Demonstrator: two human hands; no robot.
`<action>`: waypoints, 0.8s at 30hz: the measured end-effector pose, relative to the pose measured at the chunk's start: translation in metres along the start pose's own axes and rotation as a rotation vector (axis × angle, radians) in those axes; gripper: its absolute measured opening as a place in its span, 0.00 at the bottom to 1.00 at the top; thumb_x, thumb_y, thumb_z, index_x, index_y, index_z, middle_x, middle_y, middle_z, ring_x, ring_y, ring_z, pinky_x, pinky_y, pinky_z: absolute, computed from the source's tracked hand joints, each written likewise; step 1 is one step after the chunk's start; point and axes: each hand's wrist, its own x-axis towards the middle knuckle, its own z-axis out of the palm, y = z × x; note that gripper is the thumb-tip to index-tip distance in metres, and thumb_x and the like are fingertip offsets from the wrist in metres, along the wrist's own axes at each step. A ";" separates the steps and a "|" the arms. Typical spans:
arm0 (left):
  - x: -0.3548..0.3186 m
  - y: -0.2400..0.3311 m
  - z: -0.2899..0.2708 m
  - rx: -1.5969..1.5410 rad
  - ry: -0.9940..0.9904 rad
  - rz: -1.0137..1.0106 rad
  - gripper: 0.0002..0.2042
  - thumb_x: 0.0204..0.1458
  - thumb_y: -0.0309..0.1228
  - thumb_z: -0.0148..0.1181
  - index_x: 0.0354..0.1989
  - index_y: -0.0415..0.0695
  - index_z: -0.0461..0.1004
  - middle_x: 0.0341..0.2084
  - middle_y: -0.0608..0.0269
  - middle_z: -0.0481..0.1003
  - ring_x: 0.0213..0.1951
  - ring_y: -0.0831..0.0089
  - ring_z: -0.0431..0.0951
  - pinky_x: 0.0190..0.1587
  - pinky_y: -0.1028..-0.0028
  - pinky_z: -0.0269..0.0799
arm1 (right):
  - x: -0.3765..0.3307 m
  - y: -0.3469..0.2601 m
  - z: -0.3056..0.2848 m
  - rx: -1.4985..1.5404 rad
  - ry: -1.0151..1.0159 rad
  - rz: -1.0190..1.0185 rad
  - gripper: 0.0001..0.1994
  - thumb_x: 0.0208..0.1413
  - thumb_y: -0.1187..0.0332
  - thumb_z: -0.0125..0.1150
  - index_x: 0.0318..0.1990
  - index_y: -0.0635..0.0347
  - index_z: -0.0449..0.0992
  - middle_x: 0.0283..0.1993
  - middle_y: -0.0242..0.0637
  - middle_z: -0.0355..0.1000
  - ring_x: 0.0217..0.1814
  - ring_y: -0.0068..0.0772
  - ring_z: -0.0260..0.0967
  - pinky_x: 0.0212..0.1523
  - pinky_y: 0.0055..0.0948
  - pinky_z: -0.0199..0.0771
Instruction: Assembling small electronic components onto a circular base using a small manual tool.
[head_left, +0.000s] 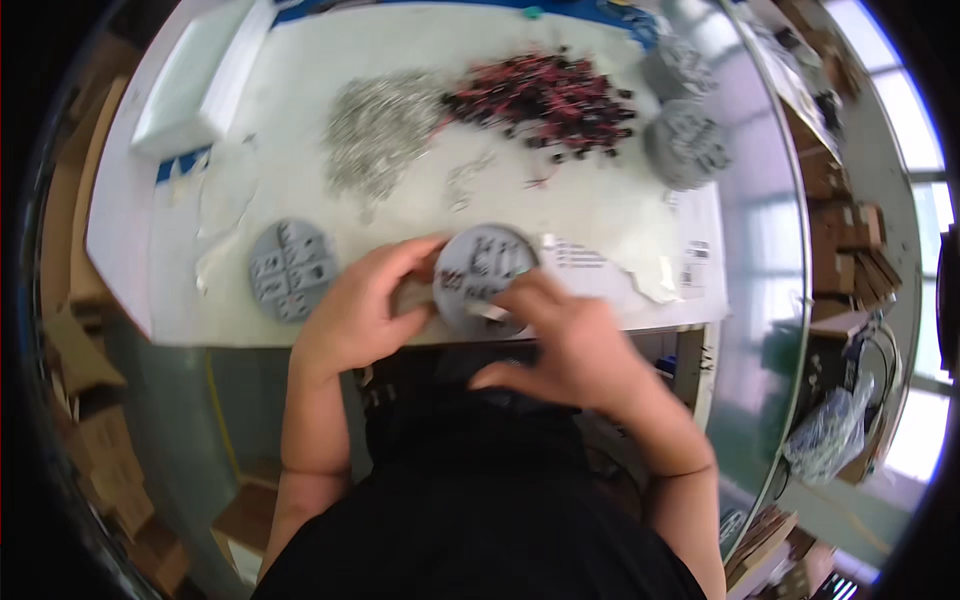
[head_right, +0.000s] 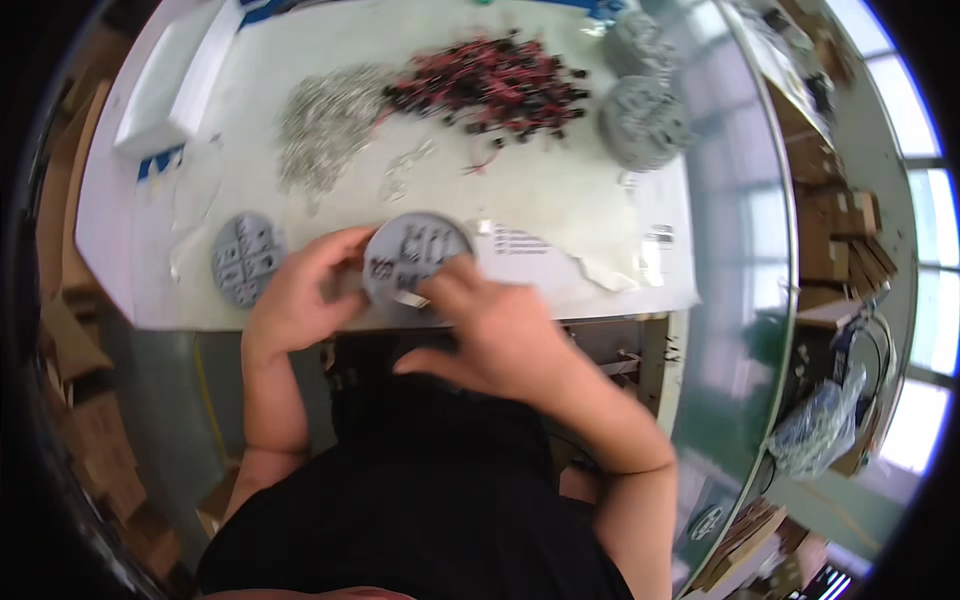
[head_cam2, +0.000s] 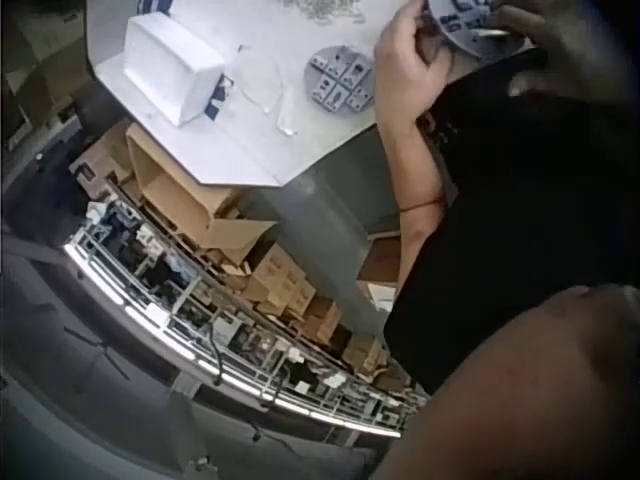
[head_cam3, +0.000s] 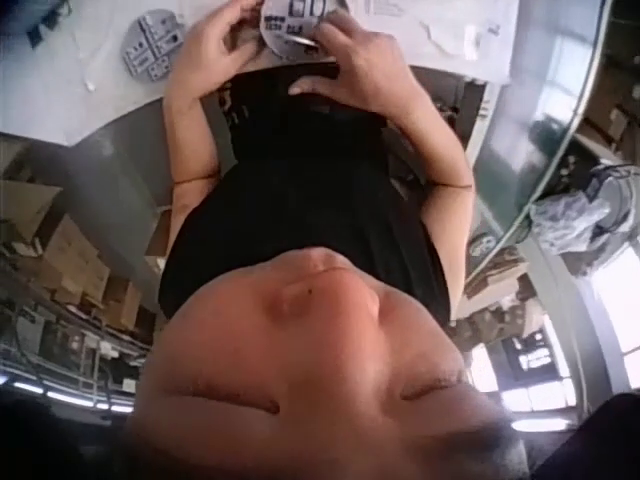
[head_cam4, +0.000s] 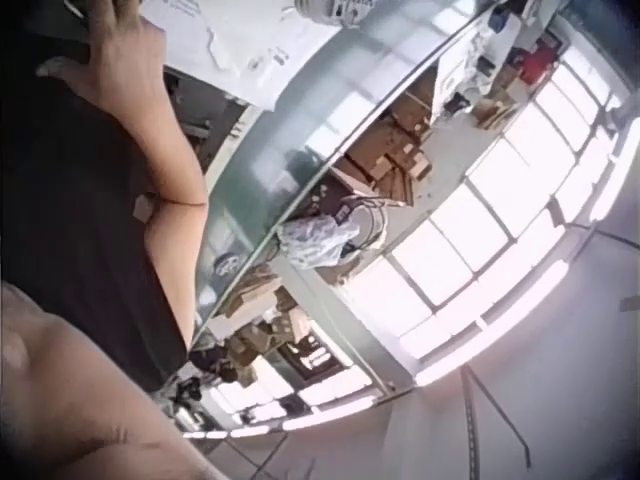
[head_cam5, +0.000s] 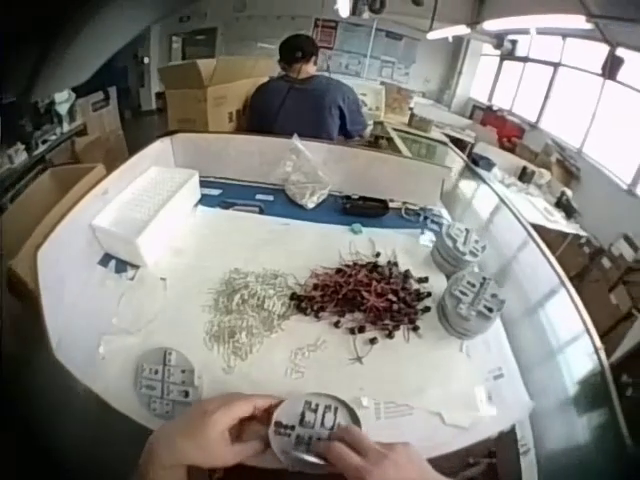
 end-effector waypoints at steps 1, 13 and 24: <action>0.003 -0.004 0.006 -0.017 0.012 -0.100 0.27 0.52 0.19 0.69 0.64 0.40 0.77 0.46 0.54 0.79 0.41 0.61 0.81 0.45 0.70 0.78 | -0.005 0.000 0.018 -0.114 0.056 -0.015 0.24 0.54 0.59 0.79 0.54 0.59 0.78 0.41 0.43 0.77 0.31 0.44 0.80 0.32 0.40 0.80; -0.008 0.007 0.022 0.216 0.402 0.123 0.15 0.59 0.14 0.63 0.50 0.44 0.86 0.34 0.60 0.74 0.32 0.70 0.75 0.34 0.75 0.72 | -0.100 0.238 -0.177 0.090 1.446 0.619 0.18 0.68 0.62 0.69 0.61 0.59 0.80 0.28 0.26 0.72 0.22 0.18 0.60 0.22 0.24 0.59; -0.076 0.014 -0.055 0.279 0.518 0.148 0.20 0.57 0.33 0.76 0.56 0.41 0.84 0.42 0.54 0.78 0.47 0.59 0.83 0.47 0.66 0.80 | -0.144 0.311 -0.193 -0.381 1.084 0.524 0.14 0.67 0.63 0.68 0.55 0.60 0.85 0.45 0.35 0.85 0.37 0.25 0.78 0.39 0.28 0.80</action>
